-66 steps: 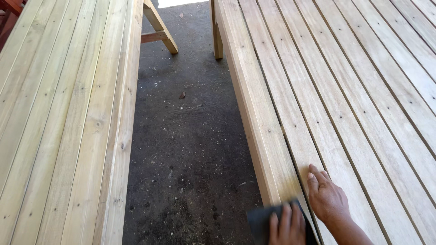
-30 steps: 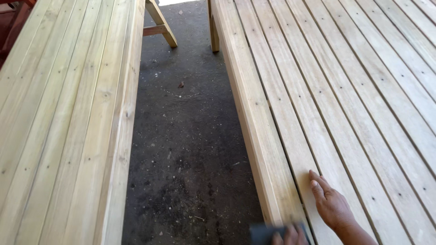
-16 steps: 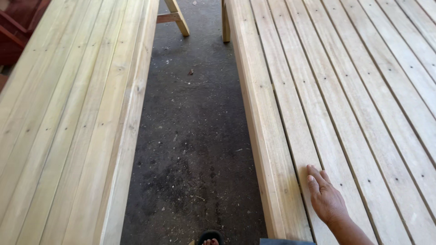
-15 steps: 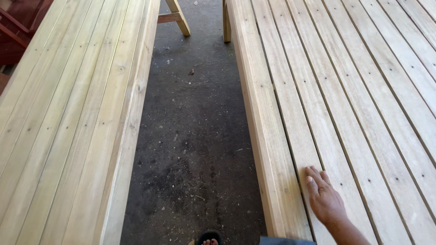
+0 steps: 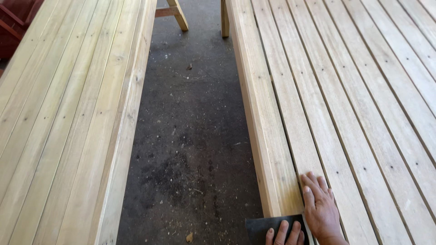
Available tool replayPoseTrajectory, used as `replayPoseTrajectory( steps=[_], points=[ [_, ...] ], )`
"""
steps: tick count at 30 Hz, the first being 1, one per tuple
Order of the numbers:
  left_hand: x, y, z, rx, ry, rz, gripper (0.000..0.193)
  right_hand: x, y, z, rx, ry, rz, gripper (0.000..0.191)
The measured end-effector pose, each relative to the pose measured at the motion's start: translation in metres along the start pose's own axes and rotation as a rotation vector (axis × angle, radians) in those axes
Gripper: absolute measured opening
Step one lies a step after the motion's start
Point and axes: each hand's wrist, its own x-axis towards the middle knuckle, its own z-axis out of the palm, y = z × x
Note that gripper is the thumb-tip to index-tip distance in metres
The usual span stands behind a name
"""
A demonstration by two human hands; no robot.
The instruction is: The person sands the edges and frame of a slatted wooden bench with a piece of sandpaper, running the paper along the long edge and corner of the furniture while steadying the bench with the other hand, working progressively along the length and around the corner.
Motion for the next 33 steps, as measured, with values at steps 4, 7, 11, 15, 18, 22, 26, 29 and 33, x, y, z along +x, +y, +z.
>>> replayPoseTrajectory(
  steps=[4, 7, 11, 15, 18, 22, 26, 29, 33],
  points=[
    [0.049, -0.049, 0.006, -0.407, -0.44, -0.088, 0.061, -0.004, 0.001, 0.004, 0.067, 0.049, -0.039, 0.047],
    [0.118, -0.092, 0.021, -0.567, -0.548, -0.323, 0.07, -0.005, 0.005, 0.01, 0.052, 0.101, -0.053, 0.046],
    [0.106, -0.072, 0.005, -0.656, -0.613, -0.377, 0.078, -0.007, 0.005, 0.018, 0.026, 0.19, -0.092, 0.045],
    [0.048, -0.032, -0.011, -0.018, 0.013, -0.058, 0.059, -0.009, -0.002, 0.028, -0.025, 0.241, -0.019, 0.043],
    [0.073, -0.057, 0.01, -0.442, -0.379, -0.195, 0.064, -0.011, -0.005, 0.03, -0.046, 0.275, -0.06, 0.042],
    [0.161, -0.119, 0.038, -0.606, -0.49, -0.398, 0.066, -0.015, -0.01, 0.029, -0.111, 0.313, -0.076, 0.043],
    [0.161, -0.102, 0.01, -0.716, -0.483, -0.528, 0.062, -0.018, -0.02, 0.028, -0.181, 0.332, -0.084, 0.043],
    [0.096, -0.056, -0.029, -0.521, -0.452, -0.336, 0.061, -0.017, -0.026, 0.027, -0.193, 0.332, -0.072, 0.043],
    [0.081, -0.063, -0.003, -0.679, -0.566, -0.302, 0.066, -0.013, -0.028, 0.027, -0.18, 0.377, -0.097, 0.044]
  ],
)
